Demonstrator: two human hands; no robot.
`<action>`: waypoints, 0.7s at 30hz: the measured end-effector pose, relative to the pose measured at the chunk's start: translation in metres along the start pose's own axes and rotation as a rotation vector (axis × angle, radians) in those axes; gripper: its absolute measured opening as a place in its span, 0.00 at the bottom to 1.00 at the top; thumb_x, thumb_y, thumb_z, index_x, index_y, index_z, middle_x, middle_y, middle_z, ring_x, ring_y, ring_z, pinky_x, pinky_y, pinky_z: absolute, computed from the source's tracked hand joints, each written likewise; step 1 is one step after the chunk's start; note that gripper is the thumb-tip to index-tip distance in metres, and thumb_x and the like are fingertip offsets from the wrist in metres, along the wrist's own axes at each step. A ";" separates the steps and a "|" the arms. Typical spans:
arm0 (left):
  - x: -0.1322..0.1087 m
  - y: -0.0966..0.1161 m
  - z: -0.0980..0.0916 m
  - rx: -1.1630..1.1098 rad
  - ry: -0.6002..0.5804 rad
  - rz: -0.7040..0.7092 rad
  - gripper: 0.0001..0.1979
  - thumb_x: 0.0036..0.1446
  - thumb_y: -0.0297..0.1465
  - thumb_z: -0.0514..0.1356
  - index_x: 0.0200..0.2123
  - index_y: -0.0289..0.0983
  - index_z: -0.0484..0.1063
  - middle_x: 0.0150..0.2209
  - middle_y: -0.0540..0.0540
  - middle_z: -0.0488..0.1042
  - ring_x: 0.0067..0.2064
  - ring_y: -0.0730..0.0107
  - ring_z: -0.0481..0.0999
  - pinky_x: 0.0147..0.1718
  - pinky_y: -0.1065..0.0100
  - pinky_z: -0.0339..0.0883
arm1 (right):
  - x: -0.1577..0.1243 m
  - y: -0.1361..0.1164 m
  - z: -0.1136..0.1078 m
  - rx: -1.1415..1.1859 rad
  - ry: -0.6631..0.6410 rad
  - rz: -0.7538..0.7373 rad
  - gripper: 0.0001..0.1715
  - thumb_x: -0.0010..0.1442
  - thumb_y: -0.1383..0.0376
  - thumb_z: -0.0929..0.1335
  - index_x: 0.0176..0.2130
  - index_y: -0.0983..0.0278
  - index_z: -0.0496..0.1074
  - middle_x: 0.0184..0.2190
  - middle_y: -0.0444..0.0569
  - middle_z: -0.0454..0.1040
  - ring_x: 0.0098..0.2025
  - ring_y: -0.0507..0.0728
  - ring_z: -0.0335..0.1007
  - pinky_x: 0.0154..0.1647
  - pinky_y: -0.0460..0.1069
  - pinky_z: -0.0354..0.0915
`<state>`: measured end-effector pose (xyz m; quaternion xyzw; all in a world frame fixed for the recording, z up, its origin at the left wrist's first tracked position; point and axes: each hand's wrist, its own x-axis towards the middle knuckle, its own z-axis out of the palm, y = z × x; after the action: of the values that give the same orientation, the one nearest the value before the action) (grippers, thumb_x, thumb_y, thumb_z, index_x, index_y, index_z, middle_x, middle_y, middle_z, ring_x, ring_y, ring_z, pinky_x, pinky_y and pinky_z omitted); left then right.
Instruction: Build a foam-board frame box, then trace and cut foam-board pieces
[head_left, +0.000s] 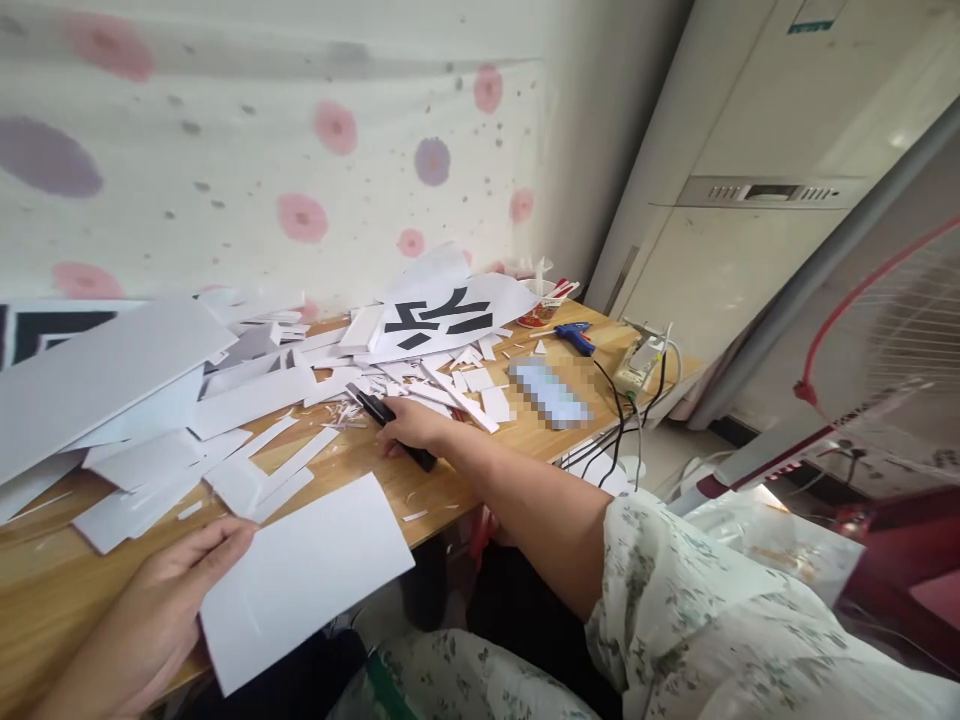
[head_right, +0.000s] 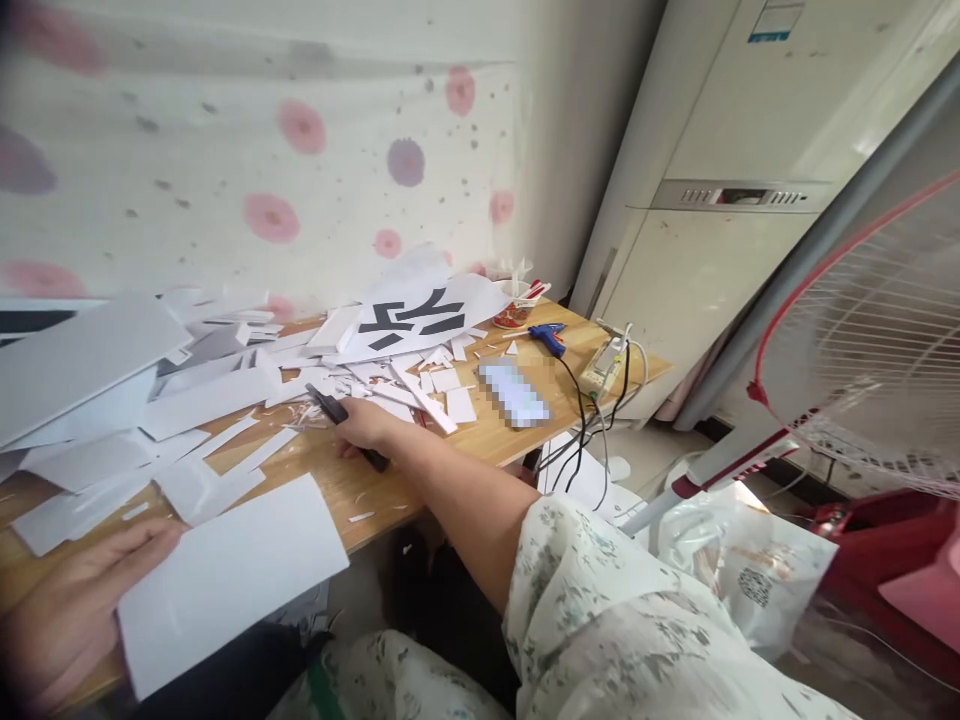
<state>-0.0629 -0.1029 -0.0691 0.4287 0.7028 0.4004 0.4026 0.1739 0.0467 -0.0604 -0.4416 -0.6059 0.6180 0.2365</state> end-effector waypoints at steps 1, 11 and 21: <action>0.005 0.008 0.007 -0.091 -0.067 -0.070 0.32 0.28 0.58 0.70 0.29 0.41 0.73 0.27 0.53 0.78 0.32 0.61 0.77 0.31 0.65 0.74 | 0.003 -0.001 -0.008 -0.009 0.018 -0.017 0.14 0.52 0.79 0.66 0.36 0.63 0.63 0.19 0.40 0.70 0.20 0.51 0.70 0.21 0.43 0.69; 0.031 0.015 0.036 0.066 0.000 0.060 0.27 0.43 0.51 0.65 0.43 0.42 0.71 0.39 0.46 0.78 0.39 0.59 0.76 0.35 0.64 0.72 | -0.037 -0.017 -0.034 0.013 -0.044 -0.230 0.31 0.64 0.68 0.64 0.63 0.52 0.58 0.46 0.47 0.73 0.22 0.48 0.73 0.21 0.44 0.70; 0.000 0.006 0.017 0.933 -0.099 0.720 0.30 0.57 0.49 0.56 0.57 0.37 0.67 0.60 0.37 0.67 0.59 0.52 0.68 0.57 0.52 0.64 | -0.086 -0.010 -0.042 0.306 -0.036 -0.326 0.39 0.42 0.48 0.78 0.49 0.57 0.66 0.46 0.48 0.78 0.45 0.58 0.78 0.44 0.52 0.73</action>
<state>-0.0461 -0.0978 -0.0697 0.7901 0.5953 0.1397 0.0427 0.2493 -0.0007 -0.0237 -0.2860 -0.5725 0.6640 0.3866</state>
